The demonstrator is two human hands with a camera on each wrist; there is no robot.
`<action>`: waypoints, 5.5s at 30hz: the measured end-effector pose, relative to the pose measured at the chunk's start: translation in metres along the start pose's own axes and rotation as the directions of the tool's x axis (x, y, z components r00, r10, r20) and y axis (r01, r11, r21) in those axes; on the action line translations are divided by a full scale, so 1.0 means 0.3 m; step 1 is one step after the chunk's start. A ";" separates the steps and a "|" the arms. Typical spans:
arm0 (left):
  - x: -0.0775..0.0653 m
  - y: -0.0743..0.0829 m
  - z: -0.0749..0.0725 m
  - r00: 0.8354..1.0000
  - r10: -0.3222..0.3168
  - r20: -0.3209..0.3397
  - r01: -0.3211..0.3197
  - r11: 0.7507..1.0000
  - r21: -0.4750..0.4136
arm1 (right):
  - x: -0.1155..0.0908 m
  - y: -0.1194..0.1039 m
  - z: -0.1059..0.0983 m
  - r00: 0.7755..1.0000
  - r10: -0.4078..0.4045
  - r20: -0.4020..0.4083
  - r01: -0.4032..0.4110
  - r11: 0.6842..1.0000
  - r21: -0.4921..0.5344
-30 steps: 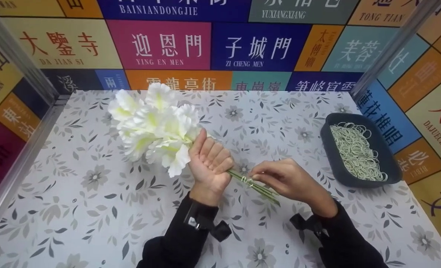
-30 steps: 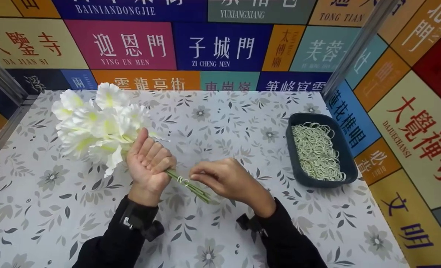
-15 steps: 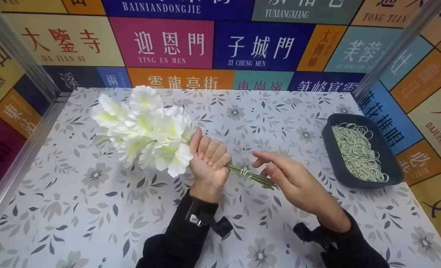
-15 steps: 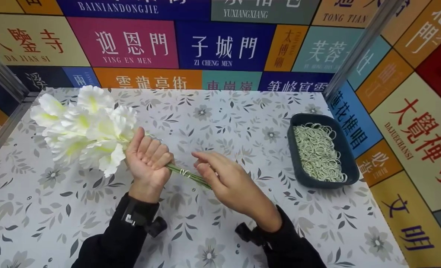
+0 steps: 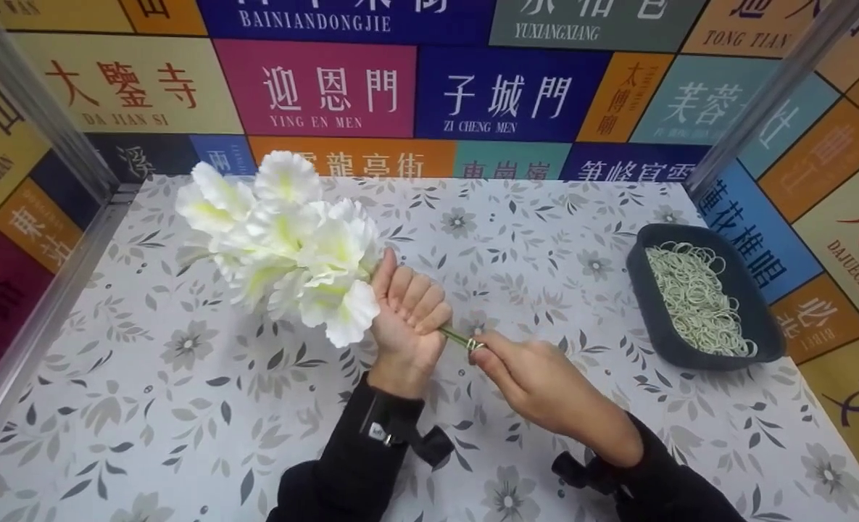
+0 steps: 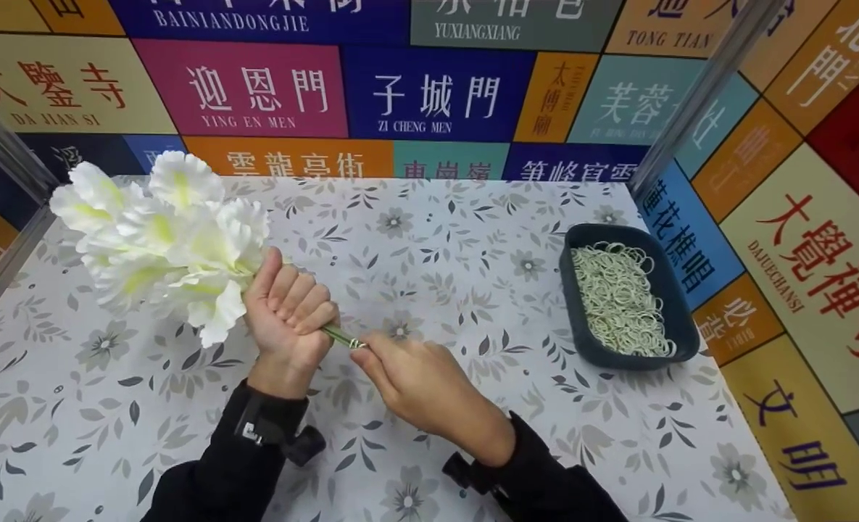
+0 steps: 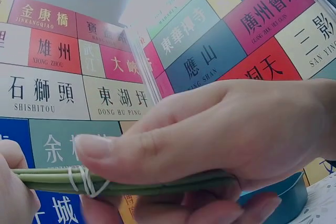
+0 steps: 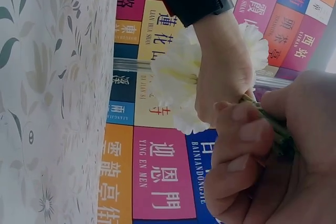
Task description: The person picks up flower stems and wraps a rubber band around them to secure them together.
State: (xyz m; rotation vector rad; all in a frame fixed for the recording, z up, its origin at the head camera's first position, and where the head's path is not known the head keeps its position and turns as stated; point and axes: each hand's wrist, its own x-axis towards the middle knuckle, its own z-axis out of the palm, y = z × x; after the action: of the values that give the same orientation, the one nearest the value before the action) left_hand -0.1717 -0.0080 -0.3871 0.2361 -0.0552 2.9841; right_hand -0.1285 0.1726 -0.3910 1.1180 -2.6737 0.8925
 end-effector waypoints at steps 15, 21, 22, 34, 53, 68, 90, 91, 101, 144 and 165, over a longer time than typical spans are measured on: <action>0.005 0.006 0.000 0.995 -0.061 -0.078 0.070 0.991 0.112 | 0.000 -0.019 0.016 0.991 0.080 0.108 -0.068 0.991 -0.111; 0.006 0.010 -0.006 0.994 -0.077 -0.077 0.086 0.989 0.119 | 0.000 -0.017 0.022 0.990 0.078 0.119 -0.068 0.994 -0.084; 0.006 0.010 -0.006 0.994 -0.081 -0.073 0.089 0.988 0.125 | -0.001 -0.015 0.022 0.990 0.079 0.121 -0.070 0.995 -0.078; 0.017 0.008 -0.028 0.972 -0.200 -0.125 0.229 0.932 0.280 | -0.002 0.013 0.030 0.967 0.111 0.227 -0.110 0.994 -0.018; -0.019 -0.026 0.057 0.956 -0.290 -0.032 0.216 0.628 0.748 | -0.031 0.037 0.066 0.990 0.044 0.135 -0.064 0.986 0.153; -0.018 -0.050 0.035 0.978 -0.140 0.152 -0.154 -0.004 0.988 | -0.020 0.071 0.013 0.979 0.201 -0.030 -0.184 0.940 0.286; 0.027 -0.045 -0.048 0.990 -0.080 0.118 -0.121 -0.039 0.992 | -0.001 0.134 0.030 0.971 0.221 0.096 -0.239 0.932 0.273; 0.031 -0.045 -0.054 0.991 -0.079 0.109 -0.112 -0.039 0.993 | 0.000 0.138 0.032 0.970 0.222 0.099 -0.241 0.933 0.265; 0.058 -0.049 -0.149 0.997 -0.073 0.026 -0.027 -0.010 1.000 | 0.002 0.185 0.064 0.961 0.231 0.150 -0.259 0.942 0.213; 0.090 -0.070 -0.378 0.970 0.056 -0.238 0.239 -0.013 0.971 | -0.009 0.286 0.116 0.847 0.409 0.339 -0.440 0.898 0.017; 0.089 -0.058 -0.388 0.980 0.018 -0.196 0.196 -0.066 0.978 | -0.012 0.291 0.116 0.865 0.371 0.337 -0.399 0.917 0.016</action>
State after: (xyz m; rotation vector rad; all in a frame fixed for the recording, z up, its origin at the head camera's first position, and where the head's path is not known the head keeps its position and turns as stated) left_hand -0.2131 0.0186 -0.4973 0.1056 2.1824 2.0885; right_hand -0.1812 0.2038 -0.4625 0.8127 -3.2440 0.9561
